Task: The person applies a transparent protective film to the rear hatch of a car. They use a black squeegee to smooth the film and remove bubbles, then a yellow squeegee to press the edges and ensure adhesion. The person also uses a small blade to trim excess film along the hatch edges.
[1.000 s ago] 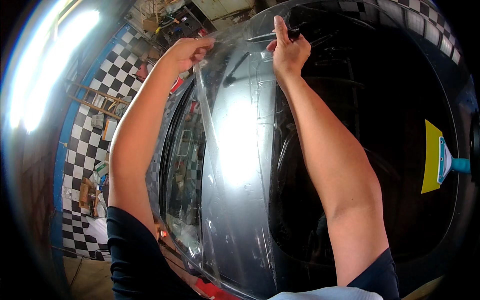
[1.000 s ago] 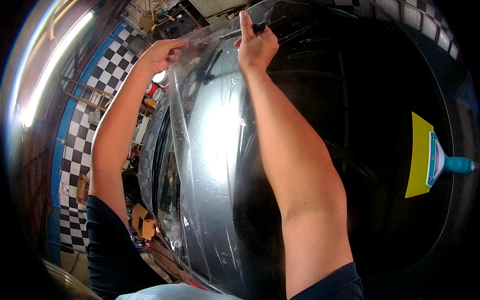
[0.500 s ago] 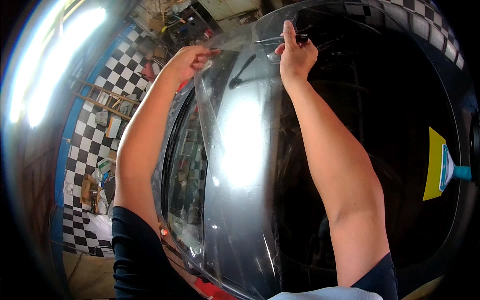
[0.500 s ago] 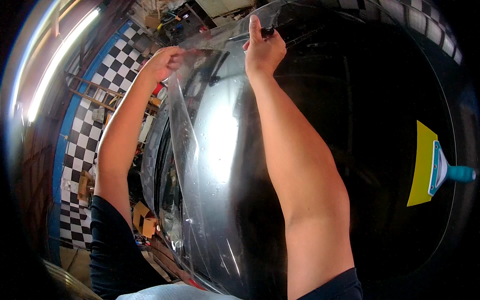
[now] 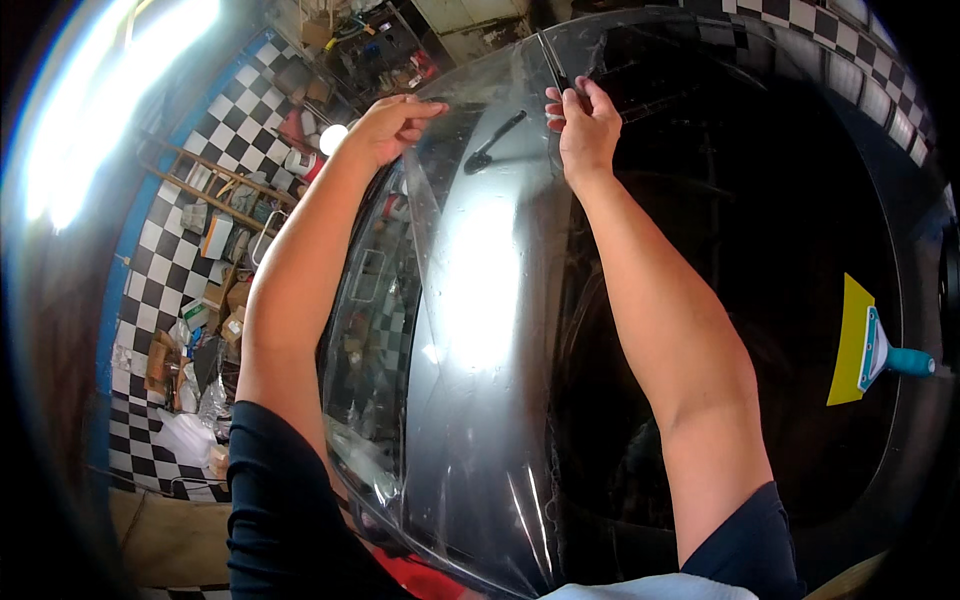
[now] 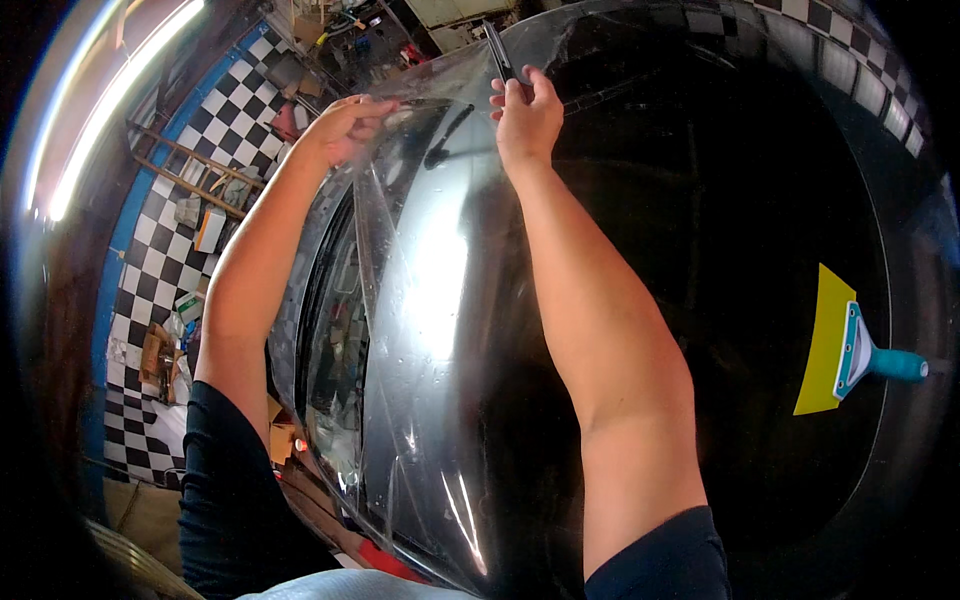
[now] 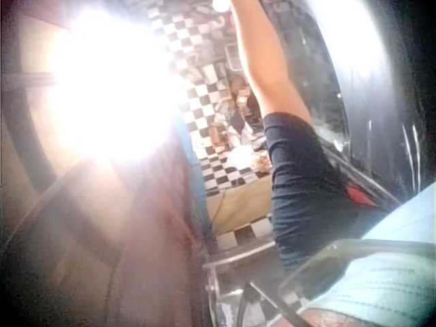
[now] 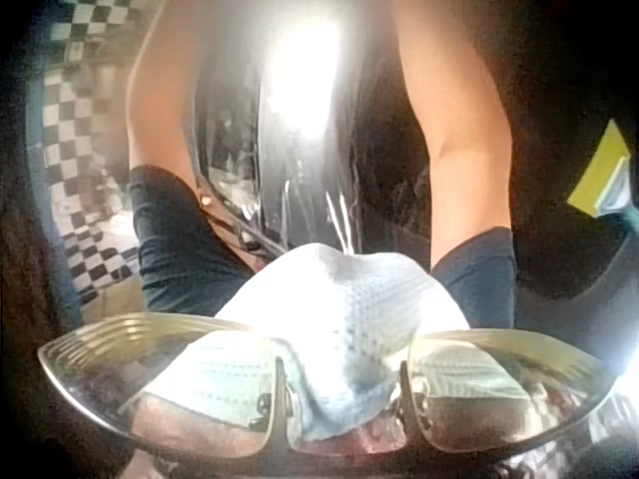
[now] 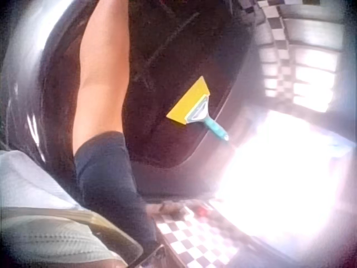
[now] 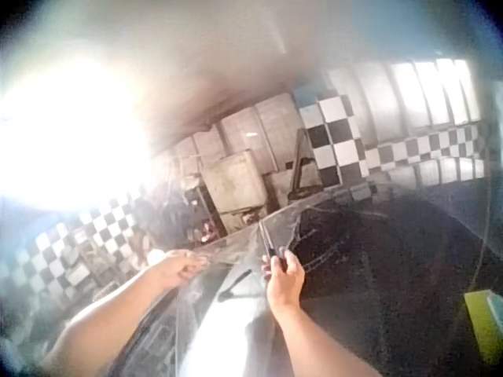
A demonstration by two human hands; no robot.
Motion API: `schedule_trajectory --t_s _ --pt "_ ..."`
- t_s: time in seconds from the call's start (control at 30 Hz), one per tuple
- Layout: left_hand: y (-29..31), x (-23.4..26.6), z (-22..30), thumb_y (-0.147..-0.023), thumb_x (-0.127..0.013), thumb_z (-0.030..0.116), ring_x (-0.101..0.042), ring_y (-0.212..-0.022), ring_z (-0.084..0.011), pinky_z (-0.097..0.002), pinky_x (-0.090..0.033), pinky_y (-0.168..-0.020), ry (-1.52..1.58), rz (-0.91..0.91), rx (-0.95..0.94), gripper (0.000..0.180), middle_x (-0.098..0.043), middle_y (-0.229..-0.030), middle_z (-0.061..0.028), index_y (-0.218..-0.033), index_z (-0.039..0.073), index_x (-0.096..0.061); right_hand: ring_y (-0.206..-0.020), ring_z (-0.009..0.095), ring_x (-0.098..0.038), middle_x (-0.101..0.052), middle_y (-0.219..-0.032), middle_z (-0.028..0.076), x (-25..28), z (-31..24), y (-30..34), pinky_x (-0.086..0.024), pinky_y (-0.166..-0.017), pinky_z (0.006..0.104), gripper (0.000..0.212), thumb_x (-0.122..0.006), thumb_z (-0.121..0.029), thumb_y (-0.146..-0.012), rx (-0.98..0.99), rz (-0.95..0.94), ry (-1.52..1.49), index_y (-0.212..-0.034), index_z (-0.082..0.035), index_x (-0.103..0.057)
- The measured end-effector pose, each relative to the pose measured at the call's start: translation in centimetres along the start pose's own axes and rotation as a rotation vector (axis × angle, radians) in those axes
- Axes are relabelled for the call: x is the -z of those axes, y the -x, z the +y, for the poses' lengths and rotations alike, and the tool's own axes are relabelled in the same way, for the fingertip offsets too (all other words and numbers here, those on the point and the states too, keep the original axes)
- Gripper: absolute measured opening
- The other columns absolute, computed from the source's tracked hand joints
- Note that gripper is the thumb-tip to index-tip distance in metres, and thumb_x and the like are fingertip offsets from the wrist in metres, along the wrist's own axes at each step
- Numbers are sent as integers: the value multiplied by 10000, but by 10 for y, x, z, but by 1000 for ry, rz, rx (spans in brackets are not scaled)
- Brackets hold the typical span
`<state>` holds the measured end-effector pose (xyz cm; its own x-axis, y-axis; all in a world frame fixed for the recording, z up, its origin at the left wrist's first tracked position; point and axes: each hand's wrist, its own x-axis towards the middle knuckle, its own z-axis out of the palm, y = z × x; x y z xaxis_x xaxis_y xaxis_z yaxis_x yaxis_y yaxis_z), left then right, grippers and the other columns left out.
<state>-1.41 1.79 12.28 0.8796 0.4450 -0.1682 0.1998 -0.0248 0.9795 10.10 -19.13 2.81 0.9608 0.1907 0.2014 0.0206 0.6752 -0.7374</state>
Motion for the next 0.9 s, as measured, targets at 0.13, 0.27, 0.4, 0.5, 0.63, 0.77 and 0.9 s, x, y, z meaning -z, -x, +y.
schedule_trajectory --t_s 0.13,0.27,0.4,0.5,0.63,0.77,0.9 --pt "3 0 -3 -809 -644 5 -355 -539 -15 -170 -228 -421 53 16 2 242 -637 -995 -74 -694 110 -459 -596 58 -477 -608 -780 39 5 7 -3 -384 -476 200 258 -551 -218 -920 -10 -96 113 -1083 -18 -568" --pt "0 7 1 -810 -630 -16 -373 -548 -22 -170 -264 -421 95 8 19 246 -622 -1059 -130 -693 99 -446 -571 37 -430 -568 -750 14 7 8 -2 -321 -447 175 266 -580 -277 -917 -14 -121 97 -1041 -42 -567" --pt "4 11 6 -811 -624 -22 -393 -557 -34 -170 -291 -425 93 34 9 221 -621 -1031 -143 -700 80 -462 -602 56 -482 -613 -802 29 1 -7 10 -365 -474 187 244 -583 -267 -916 -107 -98 100 -1007 -41 -578" --pt "6 13 7 -802 -632 -13 -404 -562 -34 -170 -288 -425 86 81 4 99 -628 -1002 -135 -786 28 -543 -605 74 -532 -626 -790 32 0 -6 10 -386 -456 212 251 -567 -252 -917 -66 -78 105 -999 -15 -585" --pt "11 15 1 -793 -647 18 -419 -570 -39 -169 -283 -426 89 136 2 143 -634 -961 -128 -910 -45 -595 -639 78 -533 -641 -829 46 0 -5 9 -399 -495 197 239 -579 -244 -917 -94 -95 113 -1023 -30 -580" --pt "11 15 -3 -790 -641 29 -418 -566 -45 -168 -285 -426 138 130 16 98 -638 -959 -139 -842 -6 -566 -605 80 -541 -640 -822 54 1 -3 8 -398 -480 206 233 -552 -233 -925 -66 -129 169 -1008 -15 -549" --pt "2 38 -15 -818 -605 74 -486 -657 -56 -174 -372 -505 177 14 41 142 -639 -1039 -127 -933 2 -564 -567 90 -538 -642 -816 69 -1 5 7 -416 -508 222 238 -524 -215 -934 -19 -124 197 -1009 11 -529"
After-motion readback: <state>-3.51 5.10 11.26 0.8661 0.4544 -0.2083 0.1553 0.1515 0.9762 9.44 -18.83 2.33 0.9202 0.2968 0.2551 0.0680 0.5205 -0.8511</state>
